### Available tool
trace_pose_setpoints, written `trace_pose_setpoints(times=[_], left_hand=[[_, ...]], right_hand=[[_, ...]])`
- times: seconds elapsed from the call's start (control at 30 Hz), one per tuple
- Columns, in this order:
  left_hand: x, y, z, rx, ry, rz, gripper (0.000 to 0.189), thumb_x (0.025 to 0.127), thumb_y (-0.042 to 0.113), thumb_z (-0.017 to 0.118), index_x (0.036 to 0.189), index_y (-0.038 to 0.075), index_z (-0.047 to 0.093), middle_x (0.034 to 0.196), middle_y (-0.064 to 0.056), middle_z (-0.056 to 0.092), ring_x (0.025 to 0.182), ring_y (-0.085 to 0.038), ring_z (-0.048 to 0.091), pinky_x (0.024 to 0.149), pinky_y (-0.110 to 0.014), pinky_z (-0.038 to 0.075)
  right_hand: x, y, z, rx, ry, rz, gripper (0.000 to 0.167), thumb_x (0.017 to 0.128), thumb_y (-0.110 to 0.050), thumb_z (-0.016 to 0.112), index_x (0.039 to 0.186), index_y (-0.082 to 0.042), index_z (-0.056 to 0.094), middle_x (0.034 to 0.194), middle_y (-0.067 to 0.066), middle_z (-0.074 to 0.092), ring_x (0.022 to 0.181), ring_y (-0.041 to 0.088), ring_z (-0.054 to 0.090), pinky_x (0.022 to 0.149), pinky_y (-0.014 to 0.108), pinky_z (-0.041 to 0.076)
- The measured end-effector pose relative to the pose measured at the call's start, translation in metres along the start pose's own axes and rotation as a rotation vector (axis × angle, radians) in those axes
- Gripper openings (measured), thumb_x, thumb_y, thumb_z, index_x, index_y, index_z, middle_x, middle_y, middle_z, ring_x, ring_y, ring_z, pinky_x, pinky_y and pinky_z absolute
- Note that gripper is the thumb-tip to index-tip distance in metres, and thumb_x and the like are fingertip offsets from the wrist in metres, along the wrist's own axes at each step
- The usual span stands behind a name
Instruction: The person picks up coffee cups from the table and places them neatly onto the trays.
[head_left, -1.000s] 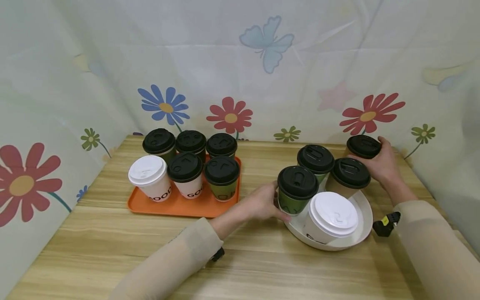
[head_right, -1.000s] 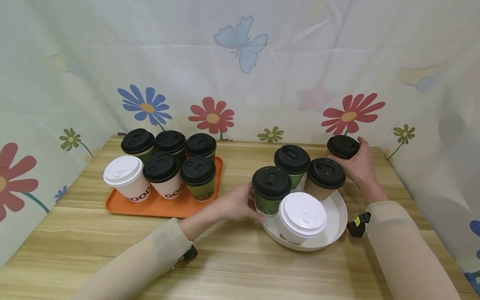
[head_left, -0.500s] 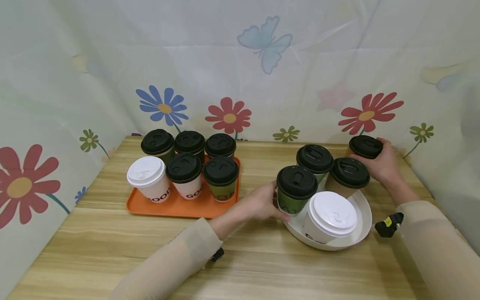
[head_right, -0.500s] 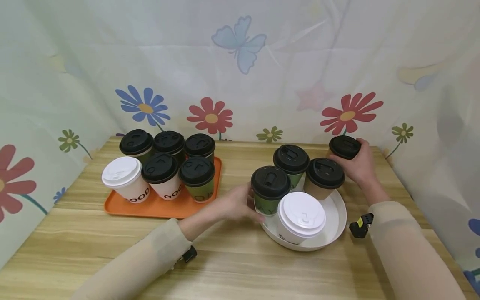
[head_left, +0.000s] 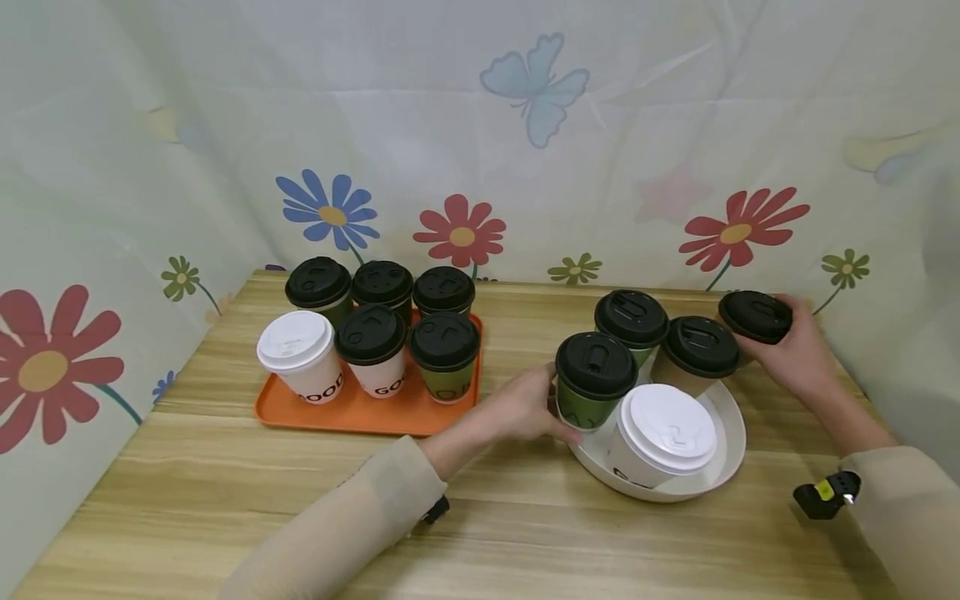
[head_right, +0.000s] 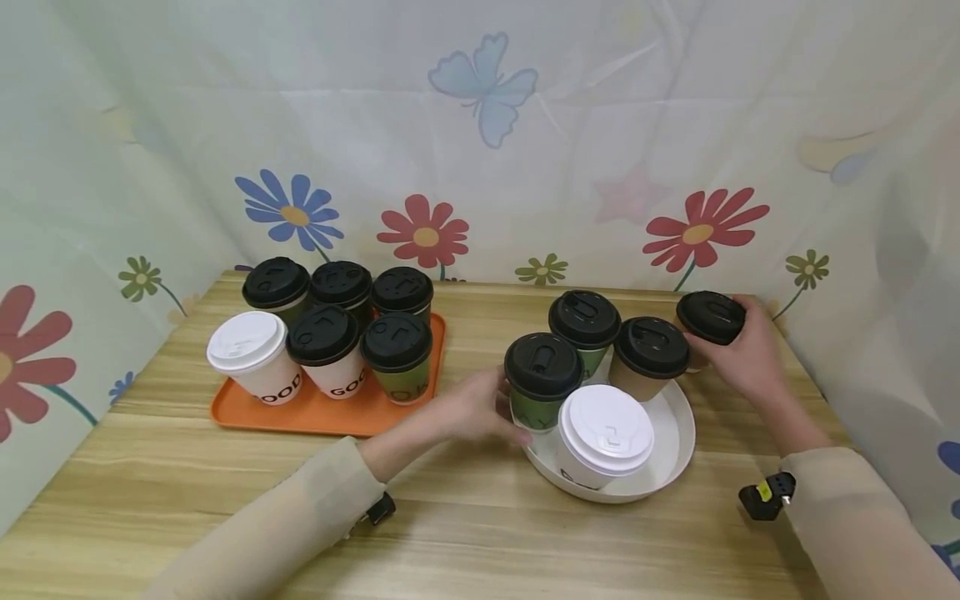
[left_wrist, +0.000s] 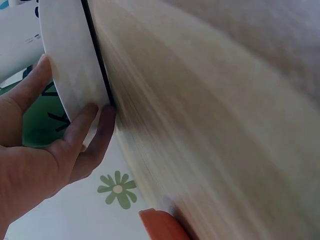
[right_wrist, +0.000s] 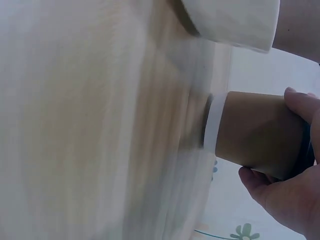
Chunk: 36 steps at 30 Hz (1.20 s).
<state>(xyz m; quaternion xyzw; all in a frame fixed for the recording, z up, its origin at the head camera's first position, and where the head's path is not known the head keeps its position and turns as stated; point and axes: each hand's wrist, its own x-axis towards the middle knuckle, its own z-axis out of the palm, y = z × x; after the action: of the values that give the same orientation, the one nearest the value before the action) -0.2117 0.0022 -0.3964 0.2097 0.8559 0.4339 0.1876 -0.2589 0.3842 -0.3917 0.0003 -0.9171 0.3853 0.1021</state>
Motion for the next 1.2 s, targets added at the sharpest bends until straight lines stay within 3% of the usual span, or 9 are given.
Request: trace_pose_setpoints(times=[0.2, 0.5, 0.57, 0.67, 0.73, 0.8, 1.2], left_hand=[[0.0, -0.001, -0.001, -0.026, -0.004, 0.002, 0.085, 0.072, 0.017, 0.097, 0.142, 0.012, 0.051, 0.119, -0.002, 0.066, 0.1, -0.013, 0.062, 0.09, -0.029, 0.05], [0.0, 0.001, -0.001, -0.008, -0.003, 0.009, 0.083, 0.072, 0.018, 0.097, 0.141, 0.011, 0.051, 0.108, 0.0, 0.066, 0.097, -0.019, 0.064, 0.082, -0.028, 0.05], [-0.001, 0.002, -0.001, -0.006, -0.004, 0.01, 0.083, 0.072, 0.019, 0.097, 0.141, 0.011, 0.052, 0.107, 0.001, 0.066, 0.097, -0.02, 0.064, 0.082, -0.028, 0.05], [-0.001, 0.002, -0.001, -0.011, -0.006, 0.007, 0.083, 0.072, 0.018, 0.097, 0.14, 0.011, 0.052, 0.109, 0.001, 0.066, 0.098, -0.019, 0.064, 0.083, -0.027, 0.05], [-0.001, 0.002, -0.001, -0.02, -0.009, 0.006, 0.082, 0.072, 0.018, 0.097, 0.14, 0.012, 0.052, 0.11, 0.001, 0.066, 0.098, -0.018, 0.063, 0.084, -0.028, 0.05], [-0.001, 0.002, -0.001, -0.024, -0.01, 0.005, 0.082, 0.072, 0.018, 0.097, 0.14, 0.012, 0.052, 0.11, 0.001, 0.066, 0.098, -0.017, 0.063, 0.084, -0.028, 0.05], [-0.001, 0.003, -0.001, -0.016, -0.009, -0.01, 0.081, 0.072, 0.019, 0.097, 0.14, 0.013, 0.052, 0.114, 0.0, 0.066, 0.099, -0.015, 0.062, 0.088, -0.029, 0.05]], right_hand=[[-0.016, -0.002, -0.011, 0.011, -0.042, 0.034, 0.101, 0.099, -0.035, 0.068, 0.159, 0.009, -0.001, 0.156, 0.045, 0.012, 0.139, 0.062, 0.021, 0.112, 0.072, 0.017], [-0.041, -0.01, -0.019, 0.014, -0.019, 0.032, 0.103, 0.098, -0.033, 0.071, 0.16, 0.006, -0.001, 0.16, 0.04, 0.01, 0.141, 0.061, 0.019, 0.113, 0.07, 0.015], [-0.048, -0.013, -0.019, 0.012, -0.008, 0.014, 0.102, 0.097, -0.031, 0.072, 0.161, 0.004, 0.001, 0.16, 0.039, 0.012, 0.141, 0.06, 0.02, 0.117, 0.064, 0.015], [-0.058, -0.018, -0.021, 0.014, 0.004, -0.014, 0.099, 0.097, -0.025, 0.073, 0.161, 0.003, 0.003, 0.158, 0.04, 0.015, 0.14, 0.059, 0.022, 0.12, 0.042, 0.018], [-0.063, -0.021, -0.021, 0.007, 0.024, -0.026, 0.098, 0.096, -0.022, 0.074, 0.161, 0.004, 0.006, 0.157, 0.04, 0.018, 0.138, 0.058, 0.025, 0.114, 0.026, 0.021], [-0.069, -0.025, -0.022, 0.007, 0.046, -0.034, 0.096, 0.095, -0.02, 0.075, 0.16, 0.004, 0.008, 0.156, 0.039, 0.019, 0.137, 0.057, 0.026, 0.108, 0.018, 0.022], [-0.098, -0.034, -0.032, 0.002, 0.075, 0.032, 0.098, 0.097, -0.021, 0.074, 0.162, 0.0, 0.004, 0.16, 0.037, 0.016, 0.142, 0.052, 0.023, 0.108, 0.015, 0.018]])
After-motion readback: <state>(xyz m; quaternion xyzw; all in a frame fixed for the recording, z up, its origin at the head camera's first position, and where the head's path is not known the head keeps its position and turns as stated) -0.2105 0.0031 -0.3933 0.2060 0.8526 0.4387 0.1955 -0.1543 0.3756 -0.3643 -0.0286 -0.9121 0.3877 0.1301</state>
